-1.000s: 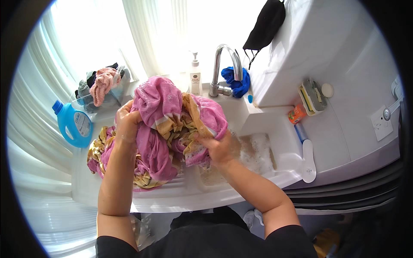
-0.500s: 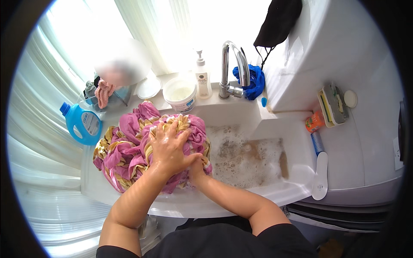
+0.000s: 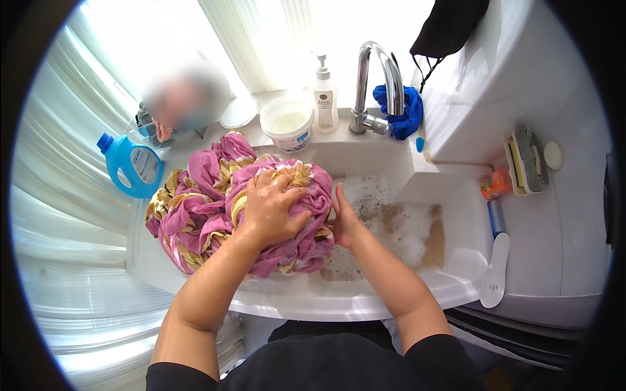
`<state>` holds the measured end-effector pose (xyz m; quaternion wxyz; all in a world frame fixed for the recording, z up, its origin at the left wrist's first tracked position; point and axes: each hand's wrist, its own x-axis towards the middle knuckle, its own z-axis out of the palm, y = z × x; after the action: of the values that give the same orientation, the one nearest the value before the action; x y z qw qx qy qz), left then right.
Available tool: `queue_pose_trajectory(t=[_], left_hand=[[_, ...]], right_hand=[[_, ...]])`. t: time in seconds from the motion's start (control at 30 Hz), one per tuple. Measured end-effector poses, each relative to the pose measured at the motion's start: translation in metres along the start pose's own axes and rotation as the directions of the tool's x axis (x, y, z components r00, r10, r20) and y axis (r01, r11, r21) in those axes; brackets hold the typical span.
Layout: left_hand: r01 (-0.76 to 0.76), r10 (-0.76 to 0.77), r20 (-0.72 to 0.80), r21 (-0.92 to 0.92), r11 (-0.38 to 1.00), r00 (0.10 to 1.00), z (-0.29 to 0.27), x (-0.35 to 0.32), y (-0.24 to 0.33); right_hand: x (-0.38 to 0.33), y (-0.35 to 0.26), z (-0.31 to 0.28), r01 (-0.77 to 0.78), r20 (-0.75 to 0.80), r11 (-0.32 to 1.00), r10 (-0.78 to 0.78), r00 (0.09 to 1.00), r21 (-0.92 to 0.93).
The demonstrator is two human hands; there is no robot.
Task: The person washes a piece of patterned pink and gold fabric in a sink by rubbing and scrubbing it with their hands in soapy water before rinsing it under a running faucet.
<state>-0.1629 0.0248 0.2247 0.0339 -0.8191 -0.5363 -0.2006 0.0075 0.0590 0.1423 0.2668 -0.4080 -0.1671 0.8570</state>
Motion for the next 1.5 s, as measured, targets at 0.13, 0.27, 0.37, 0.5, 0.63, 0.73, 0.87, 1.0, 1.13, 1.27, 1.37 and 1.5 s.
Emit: queue_pose_trajectory(t=[0.13,0.27,0.37,0.5,0.63,0.73,0.87,1.0,1.13,1.27,1.37,1.5], left_hand=[[-0.064,0.064,-0.041,-0.001,0.998,0.997,0.006,-0.012,0.006],[-0.085,0.082,-0.051,-0.055,0.995,0.995,0.013,-0.013,0.003],[-0.084,0.079,-0.067,-0.069,0.994,0.995,0.020,-0.011,0.002],[-0.105,0.100,-0.094,-0.044,0.994,0.990,0.026,-0.005,0.001],[-0.090,0.087,-0.091,-0.037,0.995,0.992,0.032,-0.003,0.000],[-0.080,0.077,-0.093,-0.036,0.996,0.993,0.034,0.000,0.002],[-0.056,0.055,-0.063,-0.023,0.998,0.997,0.036,0.005,0.011],[-0.033,0.031,-0.092,-0.020,0.999,0.995,0.047,0.005,0.005],[0.025,-0.040,-0.054,-0.263,0.964,0.998,0.022,0.013,0.006],[0.254,-0.330,-0.166,-0.363,0.897,0.929,0.000,0.031,-0.041],[0.548,-0.484,0.301,-0.182,0.817,0.822,-0.008,0.035,-0.061],[0.572,-0.425,0.445,-0.277,0.772,0.788,-0.006,0.012,-0.057]], right_hand=[[0.017,-0.011,0.006,0.037,0.365,0.992,-0.079,0.928,0.122],[0.056,0.014,0.010,0.161,0.257,0.972,-0.202,0.945,0.172],[0.085,0.028,0.001,0.198,0.304,0.942,-0.279,0.911,0.271],[0.121,0.052,-0.017,0.241,0.237,0.905,-0.335,0.912,0.351],[0.107,0.051,-0.010,0.431,0.139,0.888,-0.453,0.881,0.163],[0.103,0.054,-0.008,0.463,-0.070,0.873,-0.477,0.876,-0.157],[0.146,0.071,-0.043,0.499,-0.005,0.631,-0.623,0.782,-0.593],[0.140,0.073,-0.030,0.542,-0.070,0.817,-0.563,0.823,-0.197],[0.088,0.026,-0.007,0.356,0.066,0.934,-0.358,0.931,0.034],[0.030,0.023,-0.027,-0.052,-0.042,0.996,0.049,0.998,-0.072],[0.004,0.047,-0.031,-0.346,-0.239,0.938,0.330,0.913,-0.028],[0.004,0.022,0.003,0.000,0.332,0.973,-0.078,0.940,0.229]])
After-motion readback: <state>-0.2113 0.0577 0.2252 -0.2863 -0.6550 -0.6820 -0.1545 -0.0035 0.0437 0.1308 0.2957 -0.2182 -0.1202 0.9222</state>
